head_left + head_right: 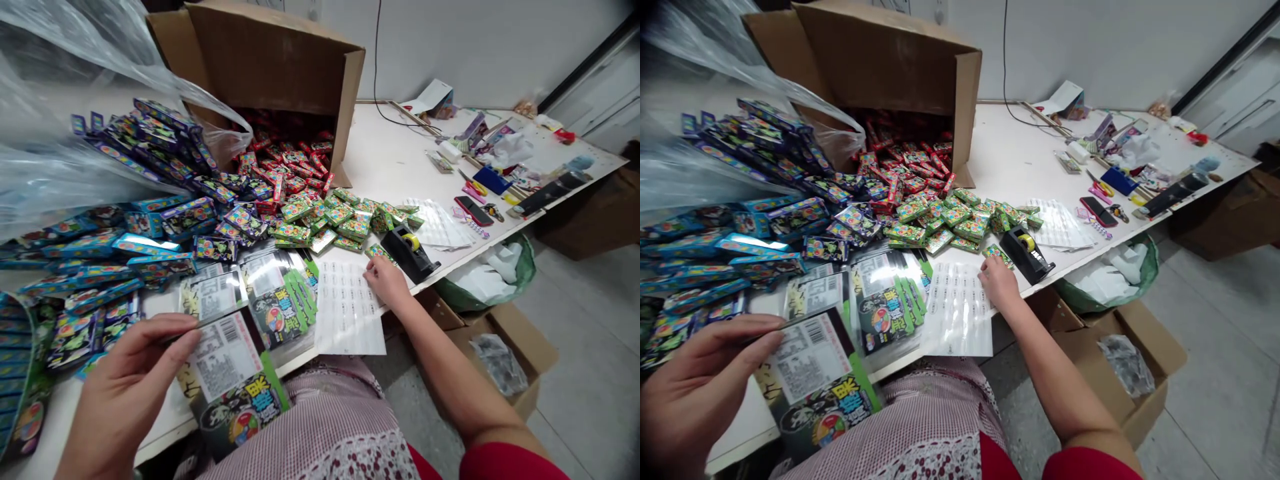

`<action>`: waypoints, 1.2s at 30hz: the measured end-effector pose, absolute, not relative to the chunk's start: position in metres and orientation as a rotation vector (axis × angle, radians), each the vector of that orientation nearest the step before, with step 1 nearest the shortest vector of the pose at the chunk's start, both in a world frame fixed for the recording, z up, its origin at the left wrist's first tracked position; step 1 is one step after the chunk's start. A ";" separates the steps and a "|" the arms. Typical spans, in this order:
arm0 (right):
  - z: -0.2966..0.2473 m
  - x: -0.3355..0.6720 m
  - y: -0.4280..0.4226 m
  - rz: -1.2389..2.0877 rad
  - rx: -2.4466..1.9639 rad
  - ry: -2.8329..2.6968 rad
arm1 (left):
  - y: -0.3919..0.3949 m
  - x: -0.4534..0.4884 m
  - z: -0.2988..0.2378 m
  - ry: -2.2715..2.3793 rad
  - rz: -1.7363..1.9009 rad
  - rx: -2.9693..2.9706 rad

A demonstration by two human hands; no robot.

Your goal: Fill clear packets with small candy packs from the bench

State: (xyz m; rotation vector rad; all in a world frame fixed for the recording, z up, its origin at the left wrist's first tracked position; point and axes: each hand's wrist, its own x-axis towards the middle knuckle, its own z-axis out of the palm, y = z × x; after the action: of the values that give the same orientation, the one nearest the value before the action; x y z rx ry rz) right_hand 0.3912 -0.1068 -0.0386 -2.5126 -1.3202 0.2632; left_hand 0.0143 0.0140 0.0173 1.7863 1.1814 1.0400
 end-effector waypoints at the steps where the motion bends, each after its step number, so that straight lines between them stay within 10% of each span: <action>1: -0.039 0.393 -0.111 0.281 -2.486 -1.312 | 0.012 0.016 0.020 1.148 1.017 1.774; 14: -0.045 0.373 -0.093 -0.115 -2.419 -1.298 | 0.005 0.015 0.028 0.963 1.033 1.731; 25: 0.106 0.261 -0.051 1.128 -1.250 -1.808 | -0.007 0.035 0.041 0.751 1.020 1.765; 36: 0.094 0.217 -0.010 1.446 -1.447 -1.749 | -0.010 0.026 0.039 0.717 1.053 1.686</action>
State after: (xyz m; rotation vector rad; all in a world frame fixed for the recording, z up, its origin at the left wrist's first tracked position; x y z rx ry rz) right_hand 0.2173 -0.0096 0.0942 -1.4469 -1.7492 1.4465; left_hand 0.0261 -0.0097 0.0386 1.6863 0.7169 1.0526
